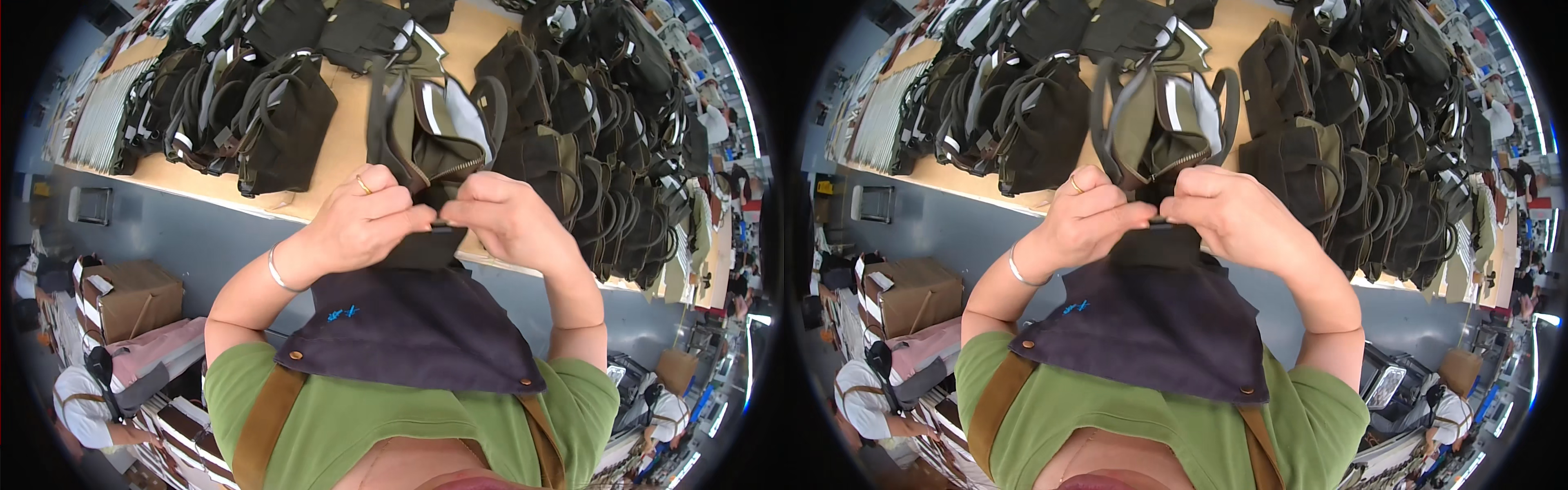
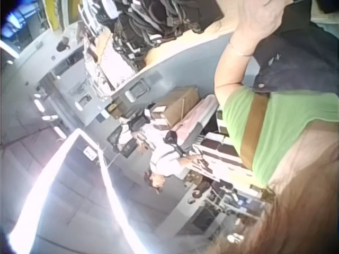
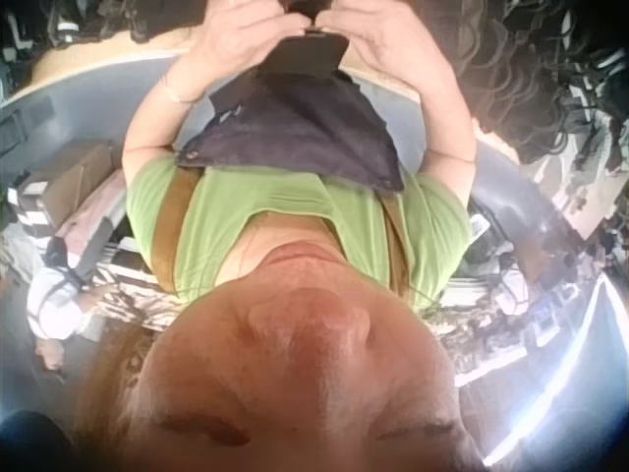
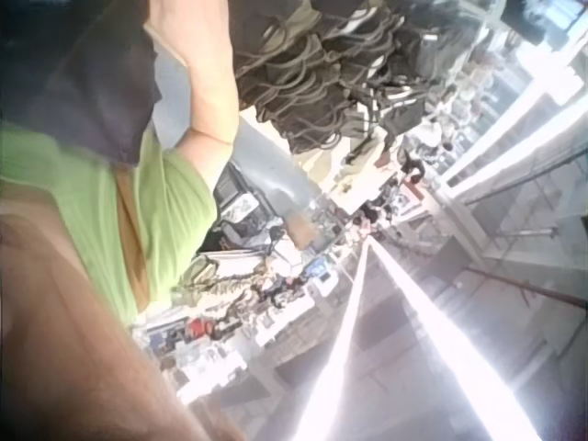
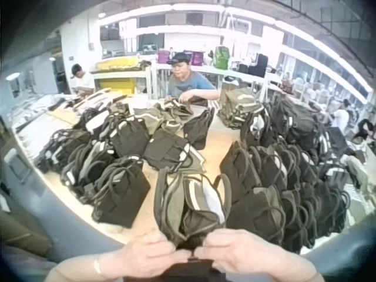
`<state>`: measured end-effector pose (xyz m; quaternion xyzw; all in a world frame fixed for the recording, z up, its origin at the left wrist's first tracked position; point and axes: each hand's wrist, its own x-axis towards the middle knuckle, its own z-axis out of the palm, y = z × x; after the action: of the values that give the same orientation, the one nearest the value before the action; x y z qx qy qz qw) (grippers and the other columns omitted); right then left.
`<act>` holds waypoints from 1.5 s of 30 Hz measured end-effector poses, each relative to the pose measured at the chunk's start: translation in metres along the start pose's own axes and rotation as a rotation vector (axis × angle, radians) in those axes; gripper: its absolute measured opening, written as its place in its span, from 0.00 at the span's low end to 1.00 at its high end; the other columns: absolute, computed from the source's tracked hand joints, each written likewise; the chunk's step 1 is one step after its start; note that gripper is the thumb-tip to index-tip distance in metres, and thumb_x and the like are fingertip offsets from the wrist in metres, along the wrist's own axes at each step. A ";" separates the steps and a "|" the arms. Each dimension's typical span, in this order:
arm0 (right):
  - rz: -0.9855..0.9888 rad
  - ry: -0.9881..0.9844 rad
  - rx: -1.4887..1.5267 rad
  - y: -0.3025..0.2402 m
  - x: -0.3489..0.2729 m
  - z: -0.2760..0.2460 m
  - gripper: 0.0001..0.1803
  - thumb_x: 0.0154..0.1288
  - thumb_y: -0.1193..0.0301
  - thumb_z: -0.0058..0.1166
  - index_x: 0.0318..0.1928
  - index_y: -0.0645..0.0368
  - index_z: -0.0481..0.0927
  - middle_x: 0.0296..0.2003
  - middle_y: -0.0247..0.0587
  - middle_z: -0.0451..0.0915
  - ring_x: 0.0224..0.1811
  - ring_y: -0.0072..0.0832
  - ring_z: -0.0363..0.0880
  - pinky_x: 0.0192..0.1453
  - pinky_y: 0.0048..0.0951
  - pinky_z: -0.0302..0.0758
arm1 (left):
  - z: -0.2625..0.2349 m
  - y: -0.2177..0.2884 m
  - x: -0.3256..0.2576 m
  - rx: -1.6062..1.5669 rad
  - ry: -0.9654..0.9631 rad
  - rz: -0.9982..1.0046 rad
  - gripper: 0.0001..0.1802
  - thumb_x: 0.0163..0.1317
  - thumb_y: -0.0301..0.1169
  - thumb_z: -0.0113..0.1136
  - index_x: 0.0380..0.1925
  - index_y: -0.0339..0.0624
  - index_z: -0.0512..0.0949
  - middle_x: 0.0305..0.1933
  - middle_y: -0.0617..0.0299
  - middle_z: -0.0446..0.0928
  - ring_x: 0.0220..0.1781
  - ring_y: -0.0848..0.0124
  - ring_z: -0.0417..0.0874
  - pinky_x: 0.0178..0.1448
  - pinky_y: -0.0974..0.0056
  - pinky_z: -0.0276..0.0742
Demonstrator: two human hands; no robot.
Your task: The person is assembling small green canvas bags on a wooden table. They repeatedly open the bags, insert white paper stuffing to maintain shape, and zip the bags closed. The person handles the bags one at a time, placing finished units aside.
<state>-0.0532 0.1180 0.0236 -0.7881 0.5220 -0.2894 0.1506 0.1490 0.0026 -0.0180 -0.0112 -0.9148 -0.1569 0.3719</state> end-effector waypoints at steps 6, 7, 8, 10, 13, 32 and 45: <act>0.191 0.083 0.062 0.063 -0.047 0.094 0.06 0.56 0.77 0.59 0.36 0.58 0.81 0.32 0.38 0.75 0.35 0.38 0.79 0.38 0.34 0.77 | 0.064 -0.021 -0.061 0.006 -0.068 -0.099 0.11 0.52 0.27 0.65 0.37 0.50 0.83 0.29 0.69 0.70 0.36 0.67 0.72 0.44 0.62 0.70; 0.180 0.243 0.145 0.061 -0.050 0.098 0.06 0.55 0.77 0.61 0.35 0.58 0.81 0.33 0.38 0.76 0.37 0.38 0.79 0.38 0.32 0.77 | 0.062 -0.016 -0.066 -0.026 0.010 -0.102 0.10 0.53 0.27 0.64 0.37 0.50 0.83 0.29 0.68 0.69 0.38 0.67 0.72 0.45 0.62 0.71; 0.185 0.451 0.003 0.067 -0.053 0.095 0.07 0.54 0.77 0.63 0.35 0.58 0.80 0.36 0.40 0.76 0.39 0.37 0.78 0.40 0.32 0.77 | 0.056 -0.016 -0.072 0.008 0.107 -0.166 0.12 0.58 0.29 0.62 0.43 0.46 0.81 0.35 0.63 0.73 0.44 0.66 0.73 0.48 0.62 0.71; 0.429 0.775 -0.089 0.077 -0.060 0.094 0.13 0.52 0.76 0.65 0.40 0.57 0.79 0.45 0.44 0.74 0.46 0.36 0.75 0.45 0.33 0.75 | 0.061 -0.023 -0.078 -0.132 0.364 -0.672 0.17 0.60 0.30 0.61 0.50 0.42 0.76 0.42 0.57 0.73 0.47 0.65 0.73 0.51 0.63 0.71; 0.593 0.704 0.105 0.082 -0.041 0.085 0.23 0.55 0.69 0.66 0.51 0.57 0.74 0.52 0.47 0.70 0.55 0.39 0.72 0.53 0.34 0.74 | 0.078 -0.038 -0.086 -0.391 0.302 -0.948 0.23 0.63 0.31 0.58 0.57 0.35 0.69 0.53 0.48 0.69 0.52 0.57 0.71 0.58 0.60 0.67; 0.107 0.144 -0.320 0.105 0.002 0.030 0.08 0.46 0.82 0.54 0.19 0.55 0.75 0.42 0.29 0.83 0.47 0.31 0.77 0.59 0.37 0.62 | 0.037 -0.100 -0.064 -0.650 0.354 -1.037 0.06 0.64 0.24 0.59 0.40 0.40 0.82 0.37 0.68 0.80 0.39 0.79 0.77 0.45 0.71 0.73; 0.282 -0.351 -0.284 0.070 0.030 0.066 0.14 0.47 0.81 0.57 0.36 0.54 0.82 0.37 0.36 0.80 0.43 0.39 0.81 0.43 0.39 0.77 | 0.040 -0.040 -0.021 -0.025 -0.433 -0.395 0.11 0.50 0.21 0.61 0.34 0.45 0.80 0.40 0.62 0.79 0.48 0.59 0.78 0.51 0.58 0.74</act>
<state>-0.0554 0.0578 -0.0572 -0.7591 0.6277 -0.0482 0.1656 0.1315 -0.0214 -0.0704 0.1293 -0.9553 -0.2317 0.1302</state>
